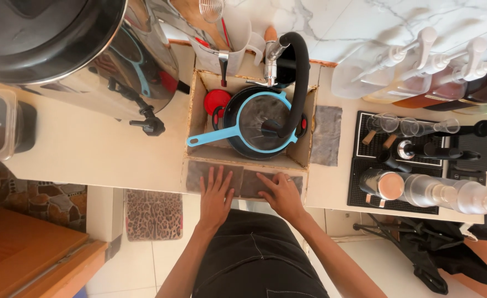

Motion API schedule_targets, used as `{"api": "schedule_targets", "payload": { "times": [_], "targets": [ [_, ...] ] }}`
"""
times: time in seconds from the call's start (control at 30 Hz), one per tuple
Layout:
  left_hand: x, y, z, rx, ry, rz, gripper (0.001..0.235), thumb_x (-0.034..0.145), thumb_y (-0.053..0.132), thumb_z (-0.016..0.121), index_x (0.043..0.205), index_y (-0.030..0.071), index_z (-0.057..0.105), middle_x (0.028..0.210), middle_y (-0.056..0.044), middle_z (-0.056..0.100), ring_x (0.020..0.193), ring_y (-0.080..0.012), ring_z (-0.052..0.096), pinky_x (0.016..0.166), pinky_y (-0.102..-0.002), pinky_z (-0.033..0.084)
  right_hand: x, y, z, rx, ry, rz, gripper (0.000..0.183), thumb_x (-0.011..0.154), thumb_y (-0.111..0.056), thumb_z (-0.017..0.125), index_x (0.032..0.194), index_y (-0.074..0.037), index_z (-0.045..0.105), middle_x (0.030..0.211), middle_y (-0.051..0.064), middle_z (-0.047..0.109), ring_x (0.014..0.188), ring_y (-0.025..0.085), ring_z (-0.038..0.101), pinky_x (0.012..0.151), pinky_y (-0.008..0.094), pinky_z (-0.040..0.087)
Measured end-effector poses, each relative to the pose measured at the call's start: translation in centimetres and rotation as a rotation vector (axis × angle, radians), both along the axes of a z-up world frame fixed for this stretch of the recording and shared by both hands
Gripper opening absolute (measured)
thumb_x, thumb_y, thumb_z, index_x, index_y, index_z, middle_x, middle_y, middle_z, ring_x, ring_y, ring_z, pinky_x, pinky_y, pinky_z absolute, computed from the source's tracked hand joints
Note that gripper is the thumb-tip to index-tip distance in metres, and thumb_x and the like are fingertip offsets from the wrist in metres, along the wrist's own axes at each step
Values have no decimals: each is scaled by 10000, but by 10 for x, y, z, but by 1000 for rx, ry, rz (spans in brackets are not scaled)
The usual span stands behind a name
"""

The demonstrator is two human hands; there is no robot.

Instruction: Cleaning the espresso bar area, including the portafilter, espresso machine, and surrounding counter.

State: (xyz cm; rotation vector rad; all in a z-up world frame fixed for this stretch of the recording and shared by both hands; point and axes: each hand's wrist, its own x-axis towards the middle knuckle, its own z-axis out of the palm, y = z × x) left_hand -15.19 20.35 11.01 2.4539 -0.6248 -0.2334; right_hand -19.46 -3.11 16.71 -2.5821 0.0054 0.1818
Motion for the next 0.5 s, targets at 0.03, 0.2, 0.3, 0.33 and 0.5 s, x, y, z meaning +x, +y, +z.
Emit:
{"api": "schedule_targets", "payload": {
  "times": [0.03,0.2,0.3,0.33,0.5],
  "targets": [
    [4,0,0,-48,5,17,525,1016,253,522,1517,109,462,1644,-130,311,1543,-374,186,1205,-627,119,-2,-1,-1,57,12,-31,534,866,-250,763,1383,-212,633,993,129,553,889,320,551,767,435,481],
    [68,-14,-4,-50,-85,132,494,973,161,552,1456,62,517,1581,-143,426,1527,-342,298,1231,-638,108,-7,2,10,199,-1,-200,473,910,-126,690,1377,-126,615,1063,148,593,954,341,585,823,436,493],
    [117,-23,-35,81,-82,187,478,955,121,578,1420,19,536,1460,-168,534,1446,-338,413,1217,-648,162,-4,9,18,253,-3,-287,433,911,-92,661,1343,-108,630,1064,143,608,948,320,612,803,417,505],
    [134,-26,-49,185,-30,183,440,964,111,586,1393,21,550,1399,-168,582,1391,-332,477,1214,-640,212,-1,12,21,290,8,-330,416,909,-86,649,1324,-106,639,1059,133,617,930,297,629,777,399,516],
    [148,-38,-36,356,91,41,381,898,229,681,1217,56,563,1241,-207,644,1196,-371,586,982,-549,414,13,18,-38,575,208,-439,345,950,-153,624,1285,-93,677,1032,96,672,865,213,672,740,333,549]
  ]
}}
